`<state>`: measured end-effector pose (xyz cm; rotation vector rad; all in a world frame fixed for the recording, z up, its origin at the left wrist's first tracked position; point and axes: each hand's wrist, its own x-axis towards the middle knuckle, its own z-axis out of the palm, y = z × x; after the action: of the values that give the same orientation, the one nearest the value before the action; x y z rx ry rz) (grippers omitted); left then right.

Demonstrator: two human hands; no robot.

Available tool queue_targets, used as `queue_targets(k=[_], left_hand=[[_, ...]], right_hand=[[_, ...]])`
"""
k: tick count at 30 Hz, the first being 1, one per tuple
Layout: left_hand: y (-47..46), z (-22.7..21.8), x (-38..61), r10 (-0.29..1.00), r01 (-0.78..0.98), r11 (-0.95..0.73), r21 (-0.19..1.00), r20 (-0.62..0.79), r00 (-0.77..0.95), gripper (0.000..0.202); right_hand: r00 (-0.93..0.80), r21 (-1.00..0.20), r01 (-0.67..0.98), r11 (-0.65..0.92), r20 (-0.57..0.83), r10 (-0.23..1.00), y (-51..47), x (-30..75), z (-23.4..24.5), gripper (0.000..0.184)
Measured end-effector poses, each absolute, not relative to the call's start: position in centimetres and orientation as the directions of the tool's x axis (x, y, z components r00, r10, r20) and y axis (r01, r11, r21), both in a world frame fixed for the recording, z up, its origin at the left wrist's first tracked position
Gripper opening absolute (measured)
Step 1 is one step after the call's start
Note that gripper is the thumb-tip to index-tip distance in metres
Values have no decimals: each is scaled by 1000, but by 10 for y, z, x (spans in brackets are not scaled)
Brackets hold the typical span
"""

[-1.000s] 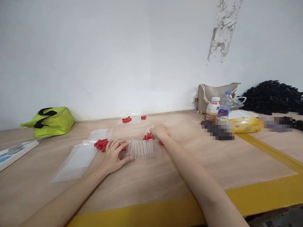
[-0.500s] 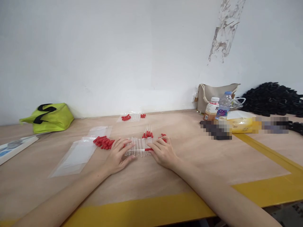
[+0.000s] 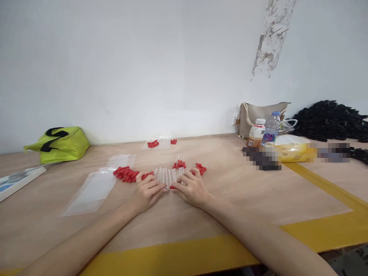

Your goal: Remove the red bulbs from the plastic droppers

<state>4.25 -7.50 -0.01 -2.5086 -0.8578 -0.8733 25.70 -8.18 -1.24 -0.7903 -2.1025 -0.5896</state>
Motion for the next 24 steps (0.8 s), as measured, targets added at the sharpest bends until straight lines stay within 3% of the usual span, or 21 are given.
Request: queue_targets(k=[7, 13, 17, 20, 24], left_hand=[[-80, 1, 41, 466, 647, -754, -113, 602, 648, 19], [-80, 2, 35, 462, 649, -755, -94, 627, 627, 17], [-72, 4, 14, 529, 732, -681, 11, 699, 482, 19], [-65, 3, 7, 599, 757, -643, 117, 692, 402, 25], [-56, 2, 12, 610, 773, -623, 118, 692, 385, 34]], right_hand=[[-544, 220, 714, 665, 772, 329, -84, 257, -13, 15], [-551, 211, 698, 685, 769, 324, -84, 265, -12, 18], [-397, 20, 735, 678, 823, 406, -80, 280, -13, 16], [-273, -209, 661, 720, 827, 491, -70, 286, -14, 20], [-5, -540, 559, 629, 756, 654, -47, 295, -15, 31]])
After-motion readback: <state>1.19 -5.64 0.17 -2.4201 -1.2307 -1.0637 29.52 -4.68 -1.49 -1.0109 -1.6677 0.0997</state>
